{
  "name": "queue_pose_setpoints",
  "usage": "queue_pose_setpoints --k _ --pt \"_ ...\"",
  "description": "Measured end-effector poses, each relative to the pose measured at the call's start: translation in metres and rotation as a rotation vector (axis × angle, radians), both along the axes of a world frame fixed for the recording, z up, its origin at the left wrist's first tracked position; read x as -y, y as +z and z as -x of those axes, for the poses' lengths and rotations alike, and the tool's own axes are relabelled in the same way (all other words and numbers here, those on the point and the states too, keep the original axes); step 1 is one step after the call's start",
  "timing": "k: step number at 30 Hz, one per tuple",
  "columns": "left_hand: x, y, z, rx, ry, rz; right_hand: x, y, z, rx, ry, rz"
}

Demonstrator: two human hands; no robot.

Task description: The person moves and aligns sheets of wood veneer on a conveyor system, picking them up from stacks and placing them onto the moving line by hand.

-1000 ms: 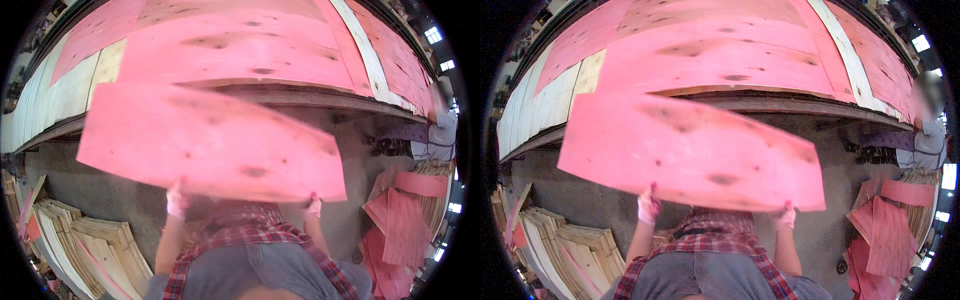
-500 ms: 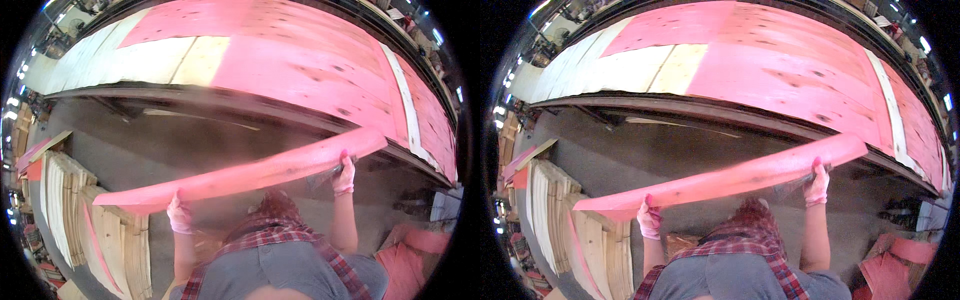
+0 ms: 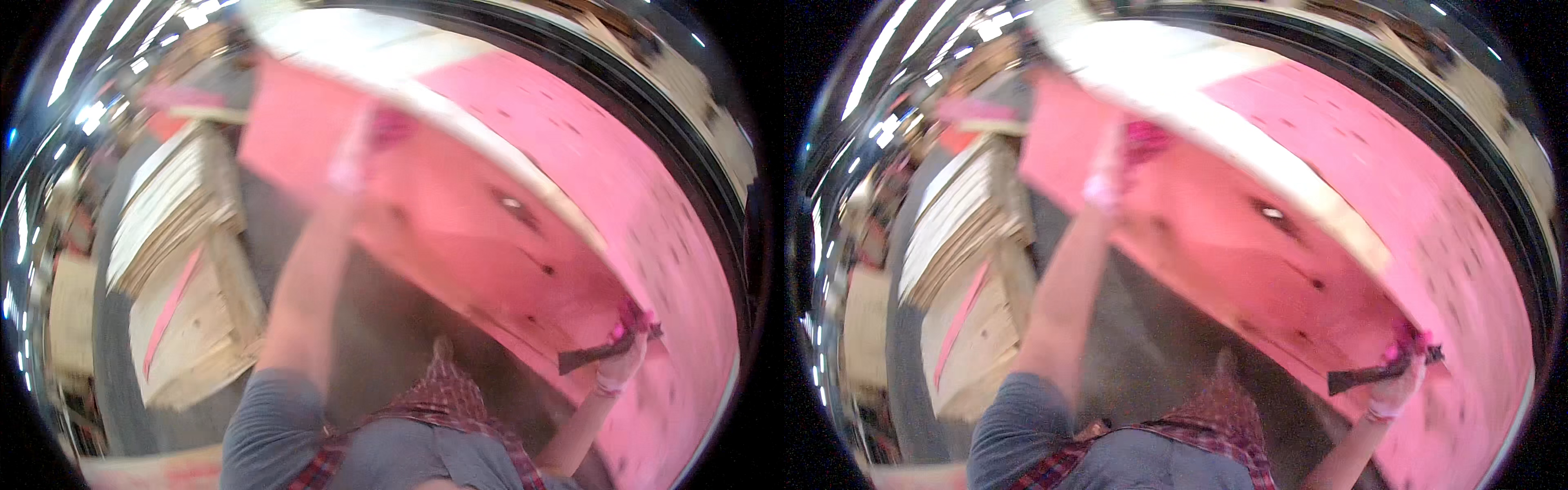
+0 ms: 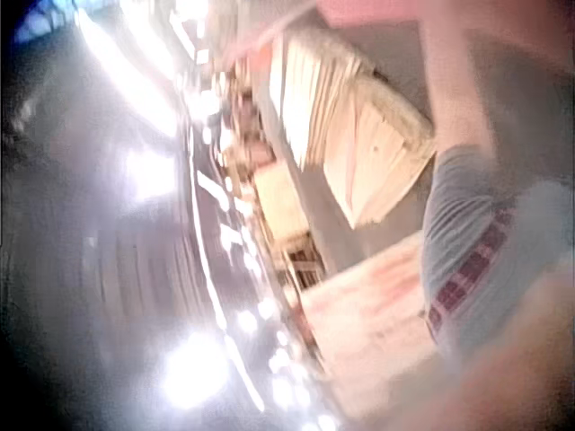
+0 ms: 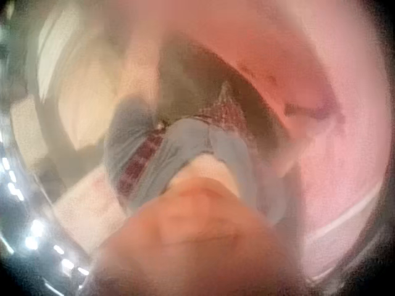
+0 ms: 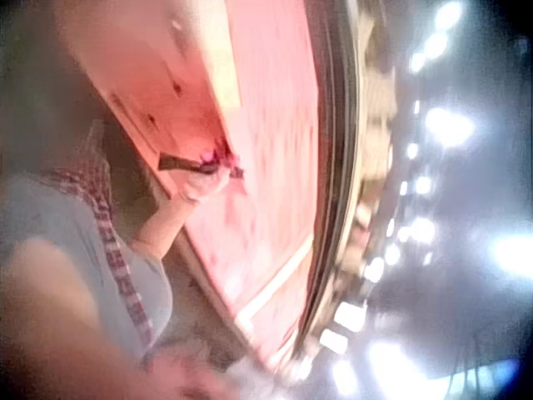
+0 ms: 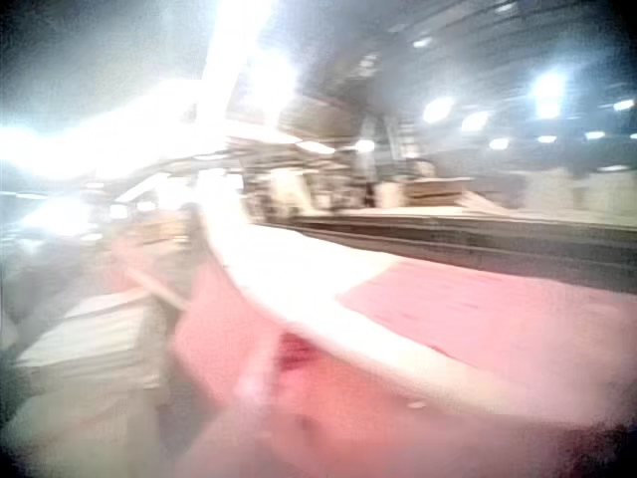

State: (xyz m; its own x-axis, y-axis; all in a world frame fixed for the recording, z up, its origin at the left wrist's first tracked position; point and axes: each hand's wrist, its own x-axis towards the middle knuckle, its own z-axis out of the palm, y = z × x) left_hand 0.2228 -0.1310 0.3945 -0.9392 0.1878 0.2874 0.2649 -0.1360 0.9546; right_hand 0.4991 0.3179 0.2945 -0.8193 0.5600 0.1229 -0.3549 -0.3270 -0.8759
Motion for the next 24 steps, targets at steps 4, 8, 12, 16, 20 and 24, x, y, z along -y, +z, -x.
queue_pose_setpoints --k 4,8,12,16,20,24 --pt "-0.035 -0.054 0.120 -0.013 0.247 0.168 -0.005 -0.030 0.147 0.075 0.289 0.046" --pt "-0.012 -0.157 0.152 0.477 0.121 -0.642 0.014 -0.080 0.200 0.337 0.223 0.078" --pt "0.097 -0.348 0.209 0.744 0.643 0.150 0.049 -0.122 0.191 0.667 0.164 0.219" --pt "0.084 -0.399 0.256 0.785 0.035 -0.360 0.124 -0.156 0.125 0.803 -0.567 0.411" --pt "0.094 -0.352 0.234 0.813 -0.107 -0.043 0.188 -0.121 0.116 0.964 -0.700 0.470" --pt "0.111 -0.245 0.243 1.377 -0.059 -0.296 0.222 -0.132 0.128 0.961 -0.863 0.680"
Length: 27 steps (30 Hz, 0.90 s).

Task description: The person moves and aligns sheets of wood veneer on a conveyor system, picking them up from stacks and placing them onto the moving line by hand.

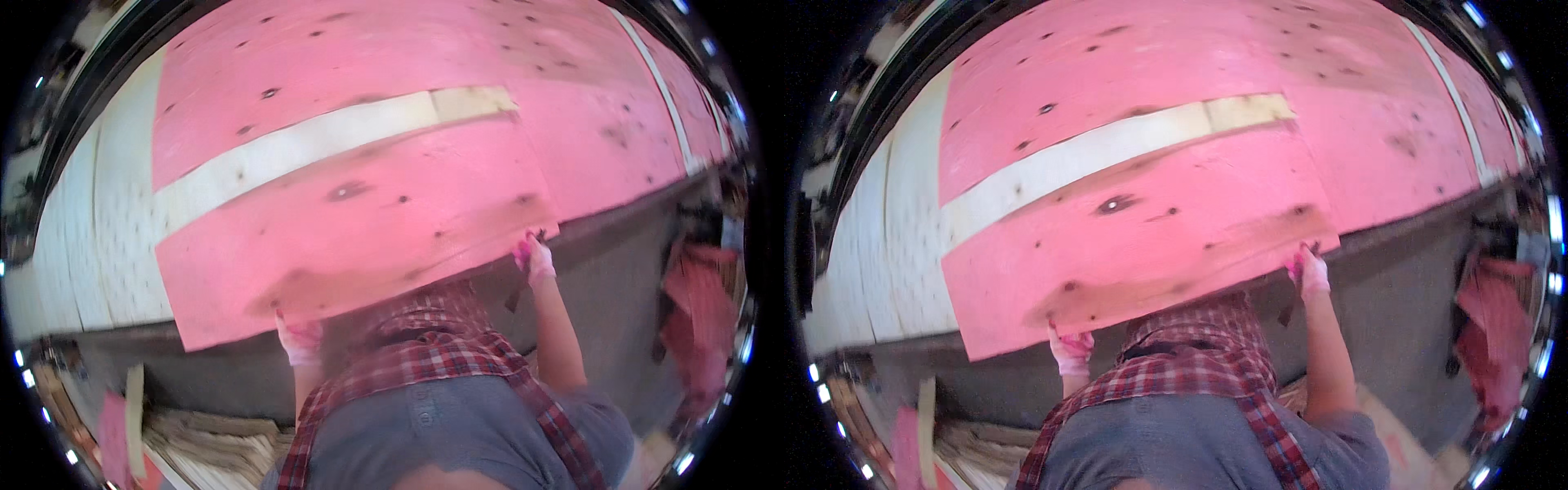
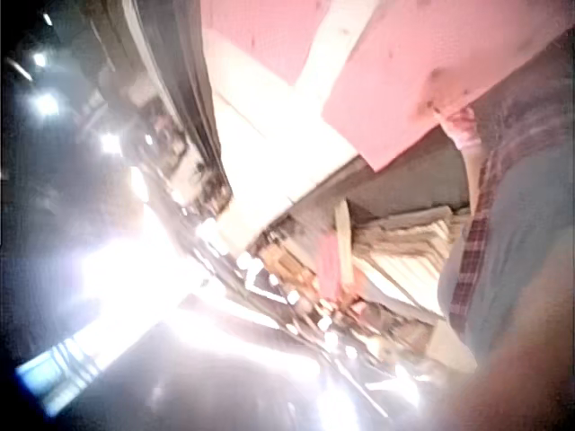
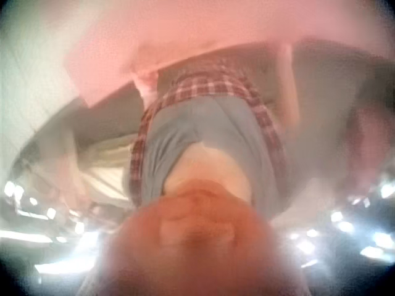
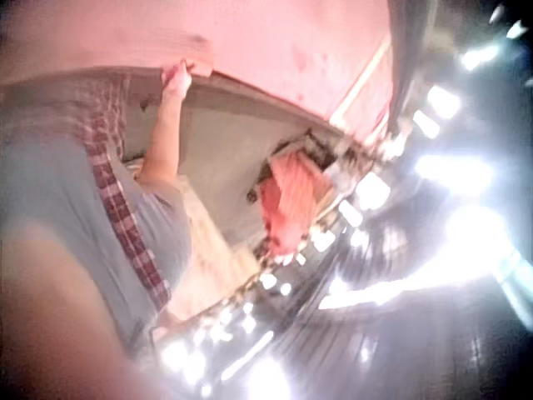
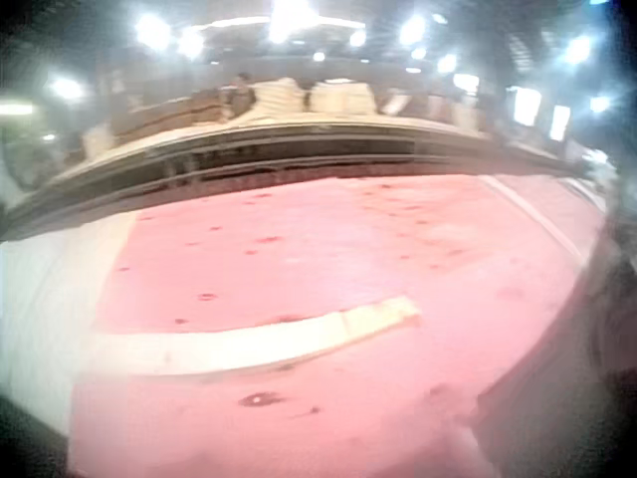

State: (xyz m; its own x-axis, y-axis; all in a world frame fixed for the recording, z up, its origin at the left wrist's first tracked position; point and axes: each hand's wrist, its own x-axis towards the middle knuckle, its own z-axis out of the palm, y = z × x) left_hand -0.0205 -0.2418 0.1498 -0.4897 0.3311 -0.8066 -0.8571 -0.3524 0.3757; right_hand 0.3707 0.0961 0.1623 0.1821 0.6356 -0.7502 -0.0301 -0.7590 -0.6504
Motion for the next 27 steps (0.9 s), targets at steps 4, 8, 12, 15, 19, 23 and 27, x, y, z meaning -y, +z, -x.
queue_pose_setpoints --k 4,8,12,15,19,23,27 --pt "0.023 -0.025 0.092 -0.225 -0.361 0.066 0.010 -0.014 0.065 0.221 -0.193 -0.197" --pt "0.001 0.044 0.112 -0.496 -0.339 0.313 0.028 0.030 0.086 0.285 -0.326 -0.328" --pt "-0.026 0.092 0.120 -0.607 -0.169 0.137 0.027 0.034 0.089 -0.122 -0.375 -0.247" --pt "-0.027 0.108 0.133 -0.640 -0.183 0.077 0.020 0.035 0.092 -0.398 -0.286 -0.222" --pt "-0.032 0.102 0.130 -0.508 -0.053 0.080 0.031 0.042 0.098 -0.608 -0.188 -0.527" --pt "-0.019 -0.016 0.157 -0.464 -0.415 -0.171 0.000 0.004 0.103 -0.353 -0.315 -0.356" --pt "-0.032 -0.129 0.152 -0.279 -0.292 -0.127 -0.055 -0.077 0.100 -0.120 -0.191 -0.153"
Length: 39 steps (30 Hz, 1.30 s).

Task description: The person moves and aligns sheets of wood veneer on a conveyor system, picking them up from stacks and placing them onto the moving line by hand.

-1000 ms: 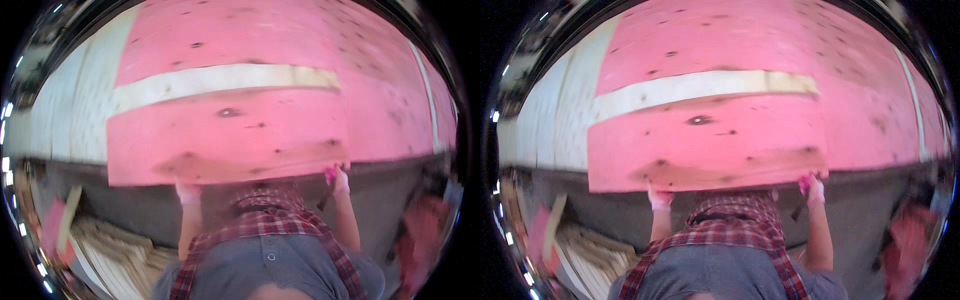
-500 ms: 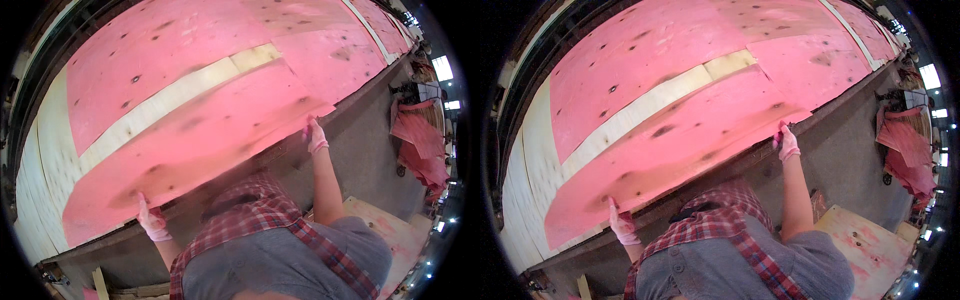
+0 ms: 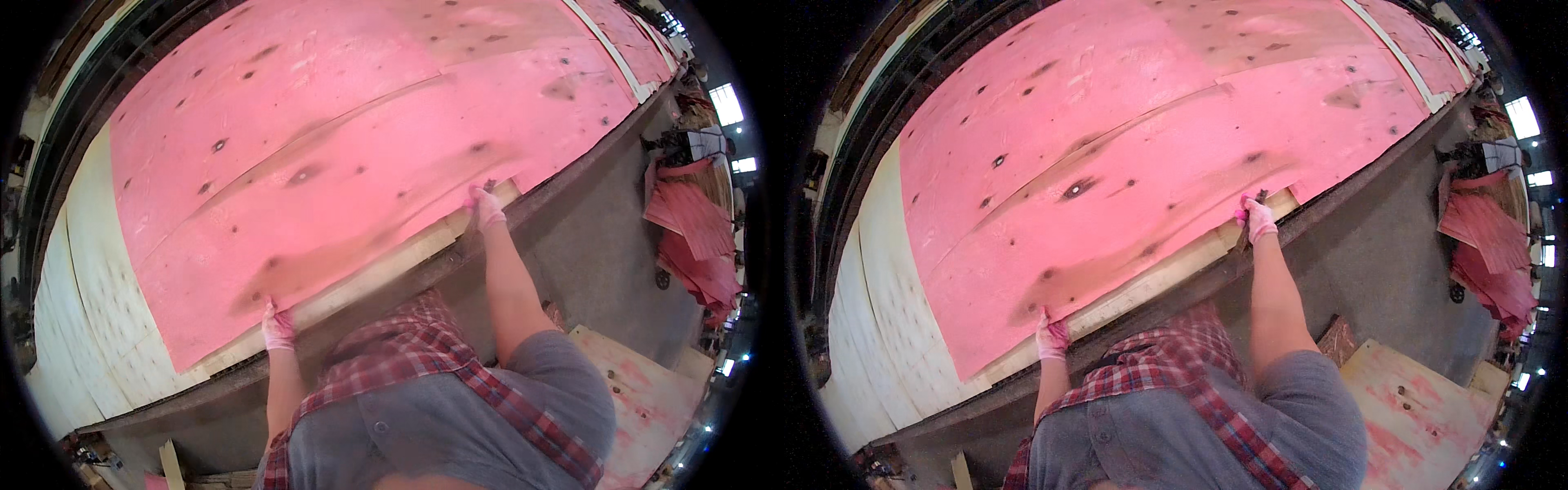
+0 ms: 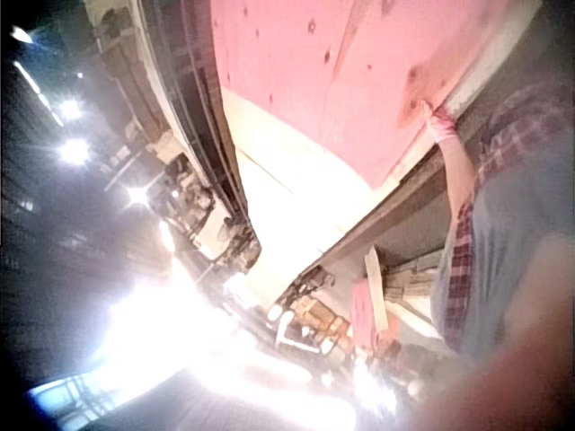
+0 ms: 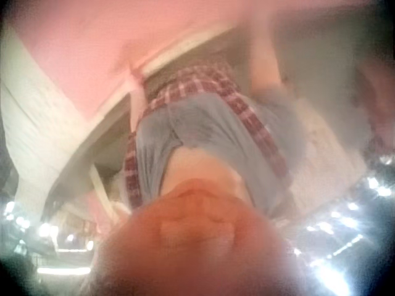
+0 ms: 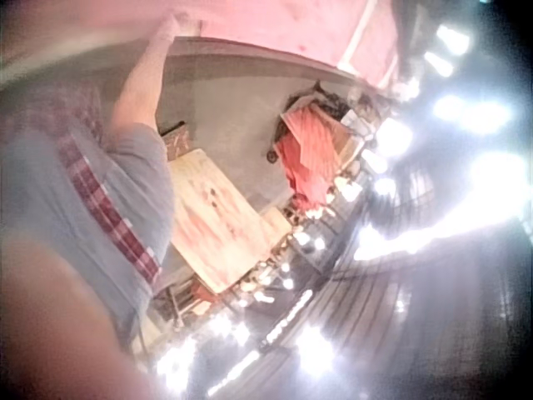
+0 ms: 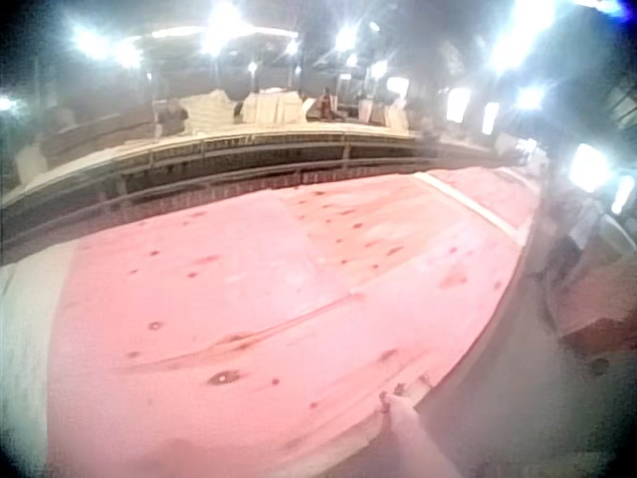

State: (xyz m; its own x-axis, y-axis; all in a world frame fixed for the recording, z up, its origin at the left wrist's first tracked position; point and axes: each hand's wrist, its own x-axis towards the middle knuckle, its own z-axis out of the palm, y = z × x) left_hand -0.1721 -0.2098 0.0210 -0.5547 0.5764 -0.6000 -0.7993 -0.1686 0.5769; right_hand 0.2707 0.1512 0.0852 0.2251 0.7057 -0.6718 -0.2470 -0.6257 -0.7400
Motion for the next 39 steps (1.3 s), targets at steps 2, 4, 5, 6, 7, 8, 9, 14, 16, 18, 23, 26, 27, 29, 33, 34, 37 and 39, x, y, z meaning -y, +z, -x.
queue_pose_setpoints --k 2,4,5,6,7,8,9,14,16,18,23,26,27,29,33,34,37,39 --pt "-0.013 0.017 -0.007 0.042 -0.005 0.004 -0.003 -0.016 -0.005 0.026 0.036 0.015" --pt "-0.018 0.031 -0.012 0.055 -0.029 -0.004 0.004 -0.020 0.005 0.035 0.021 0.066" --pt "-0.023 0.035 -0.011 0.054 -0.072 -0.017 0.005 -0.051 -0.016 -0.064 0.014 0.044" --pt "-0.015 0.040 -0.005 0.036 -0.085 -0.021 0.007 -0.028 0.004 0.004 -0.017 0.001" --pt "0.000 0.013 0.005 0.051 -0.090 0.003 0.004 -0.027 0.001 -0.002 0.055 0.021" --pt "0.001 0.013 0.006 -0.012 -0.069 0.071 0.002 -0.024 -0.003 0.063 0.093 0.121" --pt "-0.006 0.015 0.001 -0.072 -0.048 0.138 0.001 -0.018 -0.003 0.085 0.126 0.140" --pt "-0.022 0.027 -0.006 -0.109 0.047 0.330 0.000 -0.023 -0.006 0.144 0.239 0.197" --pt "-0.010 0.004 0.002 -0.206 -0.017 0.334 -0.002 -0.017 -0.006 0.150 0.270 0.192" --pt "-0.040 0.043 -0.011 -0.041 0.070 0.256 -0.004 -0.019 -0.012 0.158 0.352 0.185" --pt "-0.032 0.049 -0.012 -0.029 0.020 0.143 -0.005 -0.013 0.000 0.208 0.378 0.265" --pt "-0.029 0.046 -0.009 -0.036 0.024 0.123 -0.009 -0.012 -0.004 0.232 0.467 0.324" --pt "-0.028 0.049 -0.011 -0.026 0.033 0.118 -0.008 -0.023 -0.010 0.251 0.512 0.253" --pt "-0.029 0.055 -0.013 0.020 -0.009 0.087 -0.008 -0.026 -0.015 0.218 0.514 0.256" --pt "-0.023 0.057 0.002 0.085 -0.095 0.186 -0.005 0.017 0.003 0.281 0.680 0.173" --pt "-0.028 0.066 0.001 0.089 -0.107 0.193 -0.004 -0.002 -0.012 0.098 0.611 0.186" --pt "-0.033 0.074 -0.004 0.164 -0.135 0.182 0.013 0.010 -0.011 -0.071 0.326 0.139" --pt "-0.037 0.075 -0.004 0.212 -0.152 0.116 0.021 0.015 -0.015 -0.101 0.296 0.156"
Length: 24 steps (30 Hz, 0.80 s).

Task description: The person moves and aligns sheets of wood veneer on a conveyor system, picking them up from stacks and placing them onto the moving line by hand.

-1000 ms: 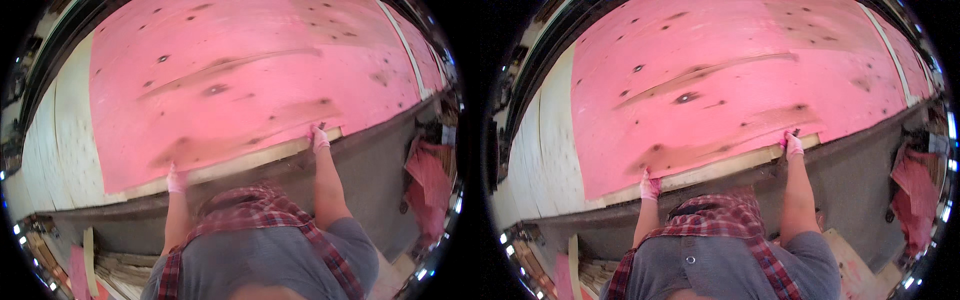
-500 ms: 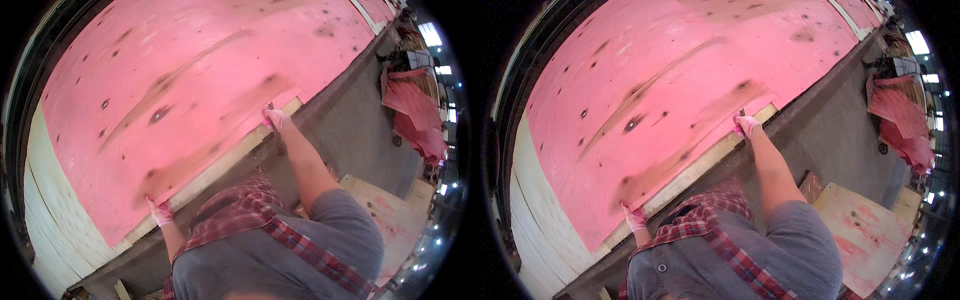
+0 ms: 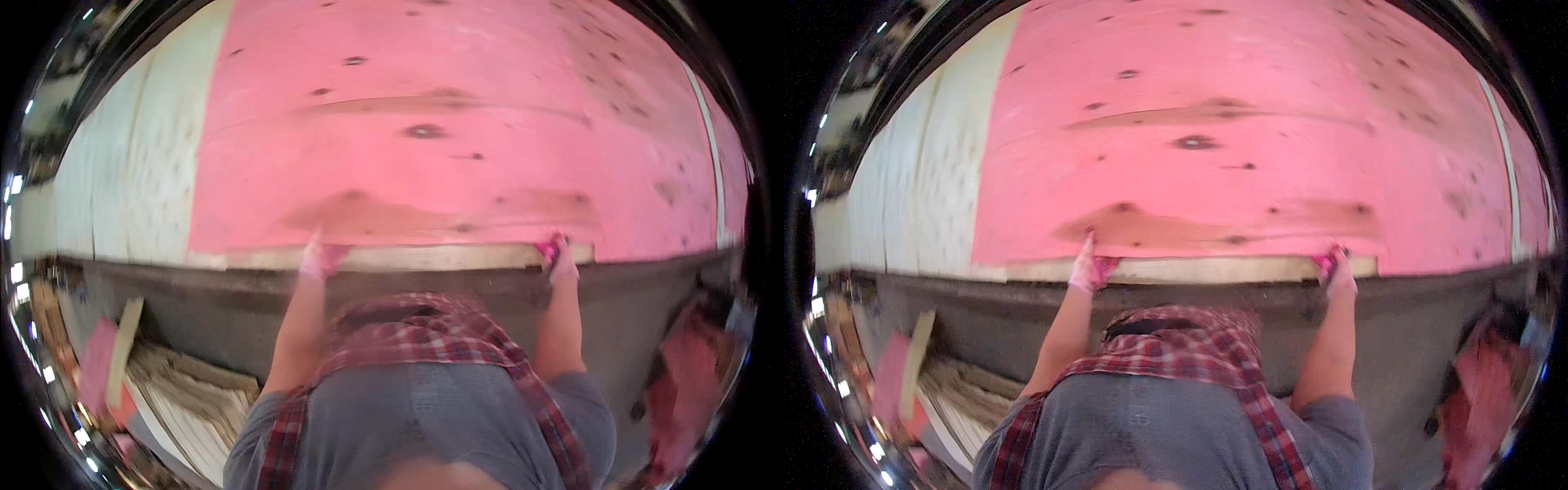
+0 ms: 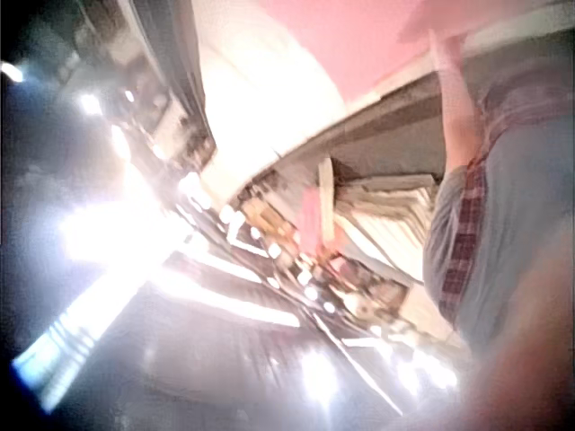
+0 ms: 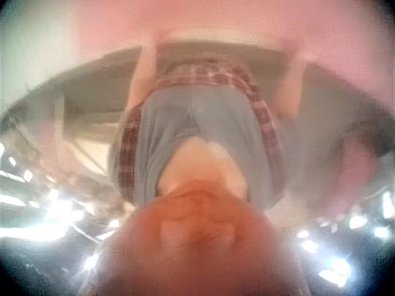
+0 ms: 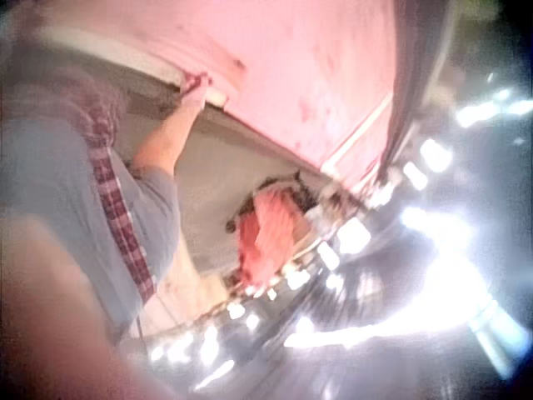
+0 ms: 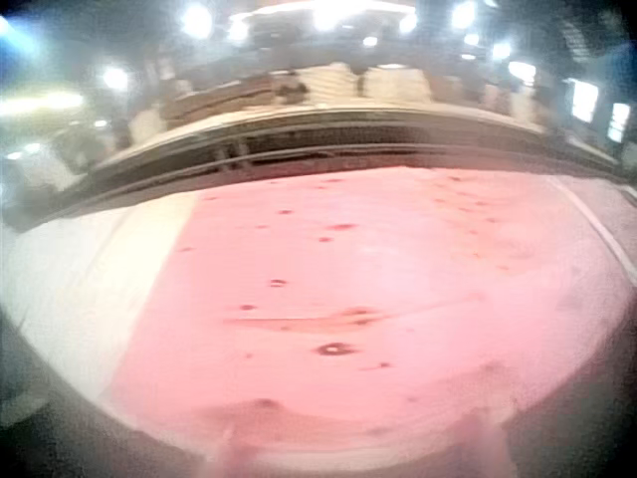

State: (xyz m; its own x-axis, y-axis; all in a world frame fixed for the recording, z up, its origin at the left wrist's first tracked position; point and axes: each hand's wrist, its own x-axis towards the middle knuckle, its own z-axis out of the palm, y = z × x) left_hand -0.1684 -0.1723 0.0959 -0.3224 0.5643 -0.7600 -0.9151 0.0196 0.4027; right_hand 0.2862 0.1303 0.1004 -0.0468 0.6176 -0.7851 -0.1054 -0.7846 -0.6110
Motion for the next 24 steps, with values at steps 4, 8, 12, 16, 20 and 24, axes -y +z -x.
queue_pose_setpoints --k 4,8,12,16,20,24 --pt "-0.005 0.004 -0.003 -0.012 0.081 0.028 0.004 0.004 -0.001 0.200 0.122 0.010" --pt "0.004 0.016 -0.011 0.017 -0.056 0.056 -0.045 0.006 -0.014 0.209 0.126 -0.376" --pt "0.023 0.027 0.016 0.211 -0.278 0.389 -0.051 0.077 0.120 -0.252 0.135 -0.711" --pt "0.136 0.015 -0.011 0.124 0.018 0.301 -0.002 0.095 0.285 -0.551 0.279 -0.807" --pt "0.276 0.024 -0.097 0.062 0.383 0.300 0.115 0.098 0.416 -0.788 0.599 -0.999" --pt "0.408 -0.020 -0.188 0.036 0.723 0.640 0.241 0.047 0.497 -0.590 0.997 -0.840"
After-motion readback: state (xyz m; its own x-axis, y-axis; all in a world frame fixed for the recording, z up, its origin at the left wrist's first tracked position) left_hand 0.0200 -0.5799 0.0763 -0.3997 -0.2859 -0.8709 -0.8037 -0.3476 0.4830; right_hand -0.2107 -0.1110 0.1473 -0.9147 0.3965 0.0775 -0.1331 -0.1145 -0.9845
